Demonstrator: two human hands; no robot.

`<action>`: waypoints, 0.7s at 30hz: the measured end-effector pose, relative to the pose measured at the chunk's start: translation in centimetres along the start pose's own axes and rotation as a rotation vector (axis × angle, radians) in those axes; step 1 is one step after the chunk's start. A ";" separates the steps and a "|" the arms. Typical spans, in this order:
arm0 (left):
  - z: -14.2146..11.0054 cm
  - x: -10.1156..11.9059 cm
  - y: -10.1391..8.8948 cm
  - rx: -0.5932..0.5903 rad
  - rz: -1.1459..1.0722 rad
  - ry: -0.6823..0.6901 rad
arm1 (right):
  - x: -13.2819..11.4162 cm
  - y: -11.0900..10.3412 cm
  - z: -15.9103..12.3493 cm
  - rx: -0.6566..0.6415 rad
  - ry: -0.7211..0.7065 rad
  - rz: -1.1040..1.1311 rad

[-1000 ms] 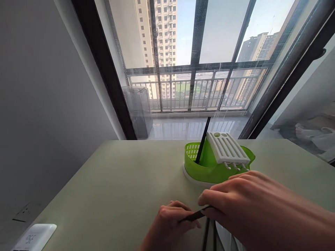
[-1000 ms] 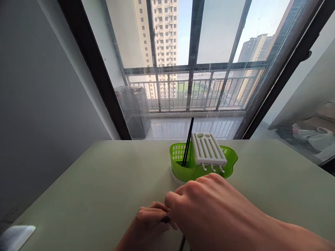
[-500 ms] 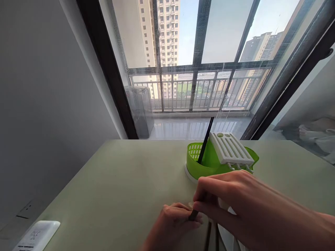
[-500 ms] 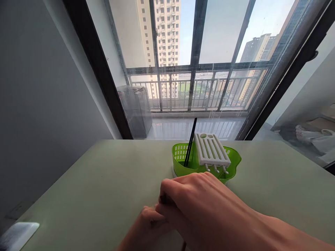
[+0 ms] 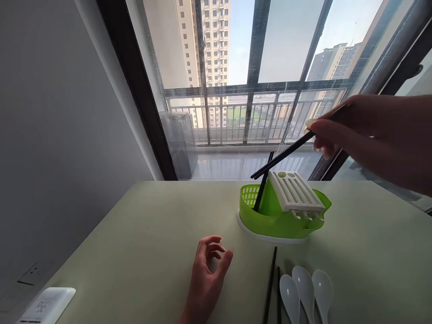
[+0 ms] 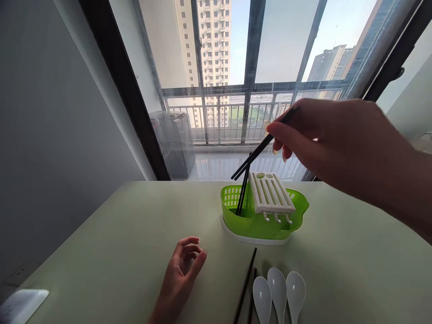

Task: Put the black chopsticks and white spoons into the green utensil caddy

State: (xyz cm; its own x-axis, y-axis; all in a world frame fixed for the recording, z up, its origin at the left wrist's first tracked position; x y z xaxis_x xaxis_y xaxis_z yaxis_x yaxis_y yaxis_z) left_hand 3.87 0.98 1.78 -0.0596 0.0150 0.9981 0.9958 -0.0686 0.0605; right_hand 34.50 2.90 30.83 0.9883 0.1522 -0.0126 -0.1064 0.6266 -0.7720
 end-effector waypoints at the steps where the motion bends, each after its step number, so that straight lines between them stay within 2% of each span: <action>1: 0.0 -0.1 0.0 -0.005 0.006 -0.001 | -0.3 0.5 0.2 -0.017 0.044 -0.021; 4: -0.2 0.0 0.1 -0.008 0.027 -0.003 | -1.8 3.6 0.3 -0.166 0.082 0.026; 8: -0.4 0.6 0.3 -0.024 0.048 -0.009 | -3.4 7.9 0.2 -0.302 0.011 0.137; 14: -0.4 1.5 0.8 -0.070 0.057 0.031 | -3.9 11.7 0.6 -0.453 -0.047 0.120; 18: -0.4 1.5 1.0 -0.075 0.057 0.030 | -3.4 12.4 0.9 -0.439 -0.010 0.077; 21: -0.5 1.5 1.0 -0.078 0.052 0.030 | -3.0 11.6 1.1 -0.295 0.050 0.010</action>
Point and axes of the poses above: each hand's wrist, its own z-axis towards the middle knuckle, its own y-axis out of the palm, x = y × z, the point moved 6 cm from there along z, towards the middle knuckle, and after that the axes turned 12 degrees about -z, right-handed, at the moved point
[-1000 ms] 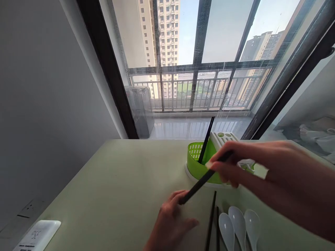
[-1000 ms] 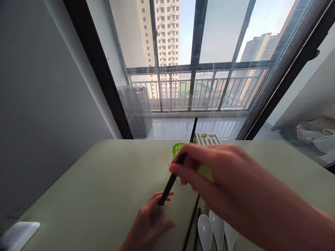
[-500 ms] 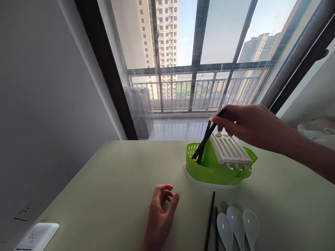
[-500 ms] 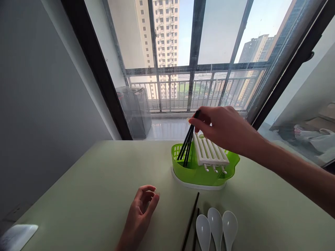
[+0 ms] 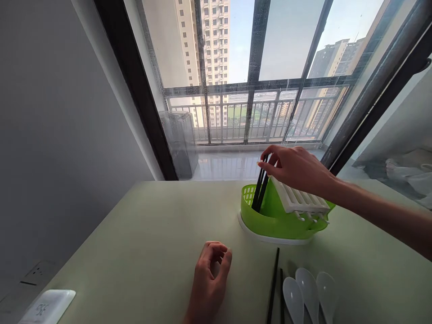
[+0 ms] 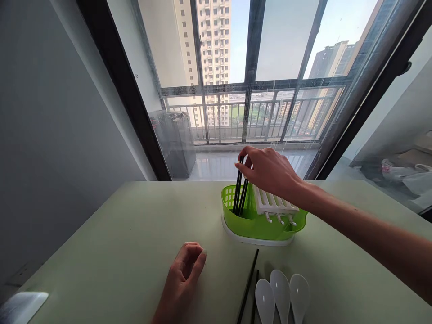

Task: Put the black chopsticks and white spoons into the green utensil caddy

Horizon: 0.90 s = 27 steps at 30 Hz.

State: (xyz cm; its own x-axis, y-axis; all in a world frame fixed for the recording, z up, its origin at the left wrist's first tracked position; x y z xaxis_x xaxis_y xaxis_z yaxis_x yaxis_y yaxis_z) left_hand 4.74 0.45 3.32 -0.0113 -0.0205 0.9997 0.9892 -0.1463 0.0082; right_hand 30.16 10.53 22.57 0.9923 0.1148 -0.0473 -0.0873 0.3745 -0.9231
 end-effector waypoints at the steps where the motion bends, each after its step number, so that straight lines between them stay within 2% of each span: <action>1: 0.0 0.0 0.0 -0.001 -0.002 0.000 | 0.0 -0.5 -0.2 0.061 0.025 -0.023; 4: -0.1 0.0 0.0 -0.003 -0.008 -0.003 | -0.5 -1.9 -1.2 0.192 0.050 -0.088; 7: -0.1 0.1 0.1 -0.001 -0.006 -0.003 | -2.2 -3.0 -2.7 0.226 -0.060 -0.089; 11: -0.3 0.4 0.4 -0.041 0.089 -0.023 | -5.7 -3.5 -5.6 0.186 -0.395 0.002; 14: -0.8 0.9 1.3 -0.195 0.221 0.006 | -8.2 -3.4 -8.2 0.114 -0.680 -0.001; 17: -1.6 0.9 2.5 -0.403 0.362 0.154 | -9.8 -3.0 -10.4 0.028 -0.854 -0.018; 20: -3.0 -0.9 3.8 -0.544 0.569 0.410 | -10.4 -2.6 -11.7 -0.039 -0.908 -0.010; 21: -3.5 -1.9 4.3 -0.563 0.655 0.496 | -10.5 -2.5 -12.1 -0.059 -0.912 -0.013; 23: -4.2 -3.8 4.8 -0.463 0.788 0.636 | -10.6 -2.3 -12.5 -0.091 -0.918 -0.018; 24: -4.7 -4.6 5.3 -0.460 0.823 0.694 | -10.6 -2.2 -12.7 -0.103 -0.918 -0.020; 27: -5.1 -5.3 5.9 -0.460 0.859 0.762 | -10.3 -2.1 -12.9 -0.112 -0.915 -0.031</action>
State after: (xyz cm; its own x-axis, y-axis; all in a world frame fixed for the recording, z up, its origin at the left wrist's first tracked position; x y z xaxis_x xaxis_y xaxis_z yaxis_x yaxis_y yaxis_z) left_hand 9.89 -5.39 -2.05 0.3812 -0.8296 0.4079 0.5764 -0.1317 -0.8065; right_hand 21.22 -3.33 20.12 0.5334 0.8067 0.2545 -0.0054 0.3040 -0.9526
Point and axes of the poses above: each hand's wrist, its own z-axis towards the middle knuckle, its own y-axis out of the palm, x = y × z, the point moved 6 cm from there along z, towards the middle knuckle, and after that the axes turned 12 degrees about -z, right-handed, at the moved point
